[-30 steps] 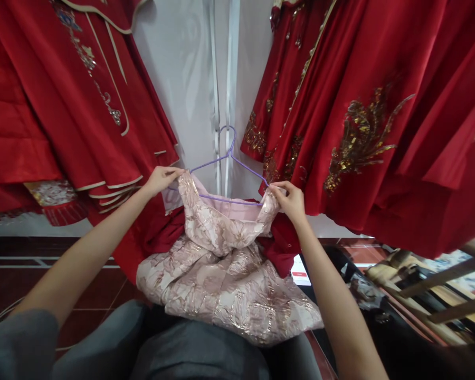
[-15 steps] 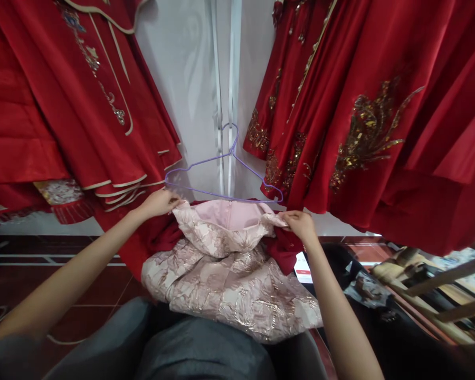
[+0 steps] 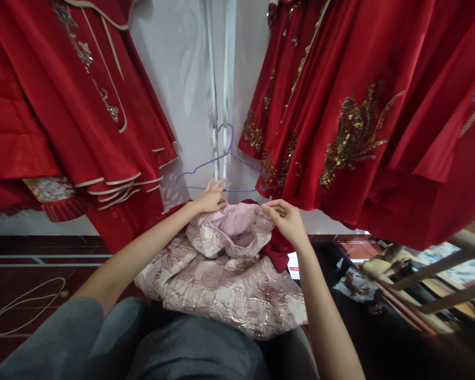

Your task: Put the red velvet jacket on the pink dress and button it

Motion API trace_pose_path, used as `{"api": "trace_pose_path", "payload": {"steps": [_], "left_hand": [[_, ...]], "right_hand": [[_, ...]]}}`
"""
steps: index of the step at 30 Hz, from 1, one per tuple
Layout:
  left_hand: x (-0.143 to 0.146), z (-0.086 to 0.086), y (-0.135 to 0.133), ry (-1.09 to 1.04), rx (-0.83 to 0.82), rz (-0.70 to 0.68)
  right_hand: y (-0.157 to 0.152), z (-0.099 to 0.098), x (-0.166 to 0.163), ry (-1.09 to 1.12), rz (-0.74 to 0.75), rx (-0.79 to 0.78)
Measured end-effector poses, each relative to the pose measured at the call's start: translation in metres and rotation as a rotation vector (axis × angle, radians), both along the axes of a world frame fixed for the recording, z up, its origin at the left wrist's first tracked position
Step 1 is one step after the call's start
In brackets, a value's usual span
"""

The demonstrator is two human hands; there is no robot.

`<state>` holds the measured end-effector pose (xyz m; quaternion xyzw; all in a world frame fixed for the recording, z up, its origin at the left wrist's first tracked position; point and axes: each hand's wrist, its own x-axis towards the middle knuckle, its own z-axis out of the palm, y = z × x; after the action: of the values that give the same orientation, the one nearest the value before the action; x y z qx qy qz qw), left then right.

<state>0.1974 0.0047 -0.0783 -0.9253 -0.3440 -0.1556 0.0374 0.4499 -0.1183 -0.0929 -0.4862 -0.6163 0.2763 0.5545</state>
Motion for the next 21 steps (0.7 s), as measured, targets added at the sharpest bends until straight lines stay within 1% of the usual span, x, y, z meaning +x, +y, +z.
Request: {"api": "trace_pose_path", "payload": {"steps": [3,6,8,11,14,16,21], "left_hand": [[-0.003,-0.014,0.002,0.038,-0.036,0.004],[-0.013,-0.017,-0.007,-0.040,-0.094,-0.022],[-0.020,-0.013,-0.014,-0.113,-0.150,-0.036],[-0.025,-0.004,-0.023,-0.193,-0.230,-0.080],[-0.027,0.003,-0.028,-0.248,-0.255,-0.135],[-0.029,0.005,-0.031,-0.258,-0.249,-0.139],[-0.036,0.008,-0.034,-0.192,-0.241,-0.079]], "right_hand": [[0.002,-0.001,0.006,0.019,-0.023,0.009],[0.011,-0.008,0.017,0.062,-0.107,0.024],[0.020,-0.016,0.026,0.078,-0.246,0.063],[0.032,-0.029,0.042,0.048,-0.500,0.129],[0.037,-0.038,0.055,0.020,-0.664,0.120],[0.037,-0.039,0.059,0.039,-0.688,0.123],[0.033,-0.027,0.052,0.122,-0.580,0.239]]}}
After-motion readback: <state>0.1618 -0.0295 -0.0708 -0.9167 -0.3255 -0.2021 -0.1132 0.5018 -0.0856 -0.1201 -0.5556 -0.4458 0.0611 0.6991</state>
